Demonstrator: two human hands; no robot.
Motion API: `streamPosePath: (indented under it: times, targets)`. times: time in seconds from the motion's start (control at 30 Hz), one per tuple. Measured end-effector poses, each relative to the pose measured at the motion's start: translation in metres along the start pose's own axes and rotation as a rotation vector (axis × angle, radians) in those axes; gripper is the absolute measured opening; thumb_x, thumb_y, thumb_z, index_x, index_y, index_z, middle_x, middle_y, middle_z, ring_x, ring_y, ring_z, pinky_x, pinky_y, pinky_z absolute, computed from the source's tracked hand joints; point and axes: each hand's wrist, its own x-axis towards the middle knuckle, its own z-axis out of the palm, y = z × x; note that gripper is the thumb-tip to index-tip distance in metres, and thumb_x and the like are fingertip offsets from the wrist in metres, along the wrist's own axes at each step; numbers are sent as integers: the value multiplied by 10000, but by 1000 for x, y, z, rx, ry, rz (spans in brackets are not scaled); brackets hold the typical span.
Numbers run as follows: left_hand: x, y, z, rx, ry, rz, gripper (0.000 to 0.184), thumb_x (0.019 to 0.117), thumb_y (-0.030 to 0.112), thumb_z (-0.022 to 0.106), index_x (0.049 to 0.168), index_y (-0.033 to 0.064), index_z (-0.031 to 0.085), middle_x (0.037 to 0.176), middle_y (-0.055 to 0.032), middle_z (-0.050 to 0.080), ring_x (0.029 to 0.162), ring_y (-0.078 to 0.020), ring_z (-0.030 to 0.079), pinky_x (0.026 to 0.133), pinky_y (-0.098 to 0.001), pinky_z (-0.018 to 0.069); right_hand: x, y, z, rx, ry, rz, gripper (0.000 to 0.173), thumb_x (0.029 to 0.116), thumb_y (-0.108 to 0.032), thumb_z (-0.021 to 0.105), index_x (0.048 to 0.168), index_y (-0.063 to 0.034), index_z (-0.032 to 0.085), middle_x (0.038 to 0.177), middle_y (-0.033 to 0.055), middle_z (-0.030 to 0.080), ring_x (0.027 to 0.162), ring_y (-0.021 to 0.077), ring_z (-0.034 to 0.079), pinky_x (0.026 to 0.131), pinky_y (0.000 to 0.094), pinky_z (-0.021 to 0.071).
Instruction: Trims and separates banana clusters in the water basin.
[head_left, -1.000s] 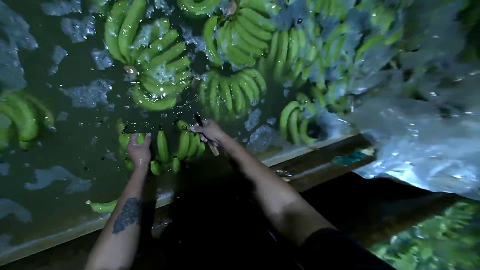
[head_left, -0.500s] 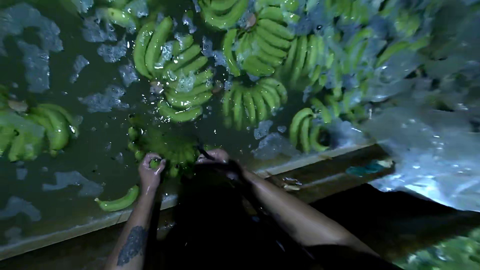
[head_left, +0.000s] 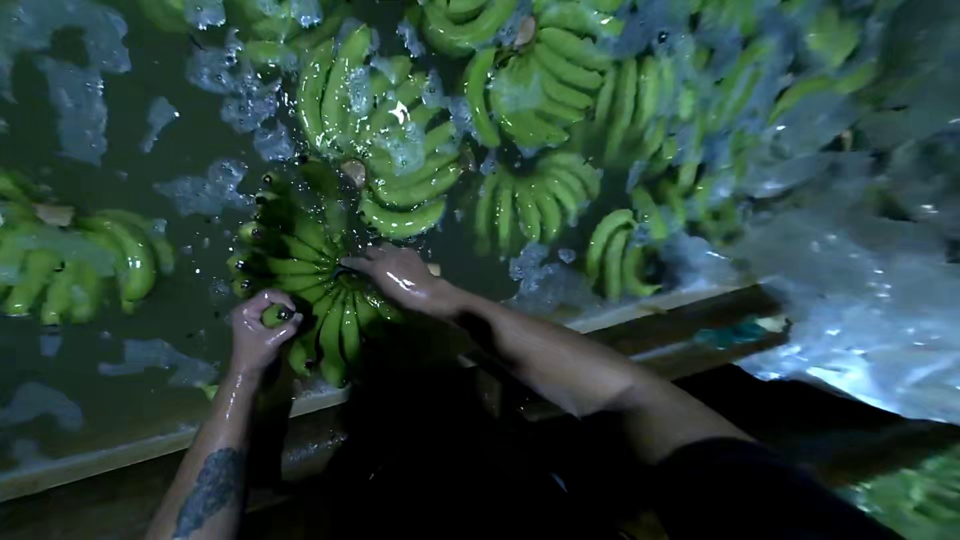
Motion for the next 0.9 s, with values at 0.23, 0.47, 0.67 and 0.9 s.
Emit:
streamPosePath:
  times: [0.23, 0.47, 0.67, 0.9]
  targets:
    - [28, 1, -10, -21, -93, 44, 156, 732, 124, 730, 862, 126, 643, 847, 133, 635, 784, 73, 599, 717, -130, 517, 28, -1, -3, -133, -30, -147, 437, 998, 22, 542, 1365, -179, 669, 1232, 191, 675, 1168, 434, 626, 804, 562, 570]
    - [41, -1, -6, -48, -124, 72, 155, 740, 148, 728, 876, 142, 653, 862, 137, 653, 806, 62, 614, 741, -145, 529, 37, 6, -6, -195, -50, -190, 413, 1011, 16, 525, 1369, -141, 658, 1242, 190, 665, 1204, 433, 595, 836, 570, 546]
    - [56, 0, 3, -6, -142, 93, 134, 735, 103, 707, 849, 103, 637, 833, 113, 640, 780, 66, 600, 730, -137, 513, 38, -17, 3, -260, -173, -23, 306, 958, 12, 624, 1250, -49, 694, 1213, 229, 651, 1126, 438, 617, 876, 582, 545]
    - [26, 48, -73, 495, 29, 74, 390, 793, 306, 677, 963, -44, 655, 901, -125, 665, 794, -129, 618, 745, -356, 528, 10, 15, -93, -24, -228, 382, 502, 946, -223, 733, 1404, -73, 591, 1242, 281, 644, 1103, 494, 642, 906, 695, 509]
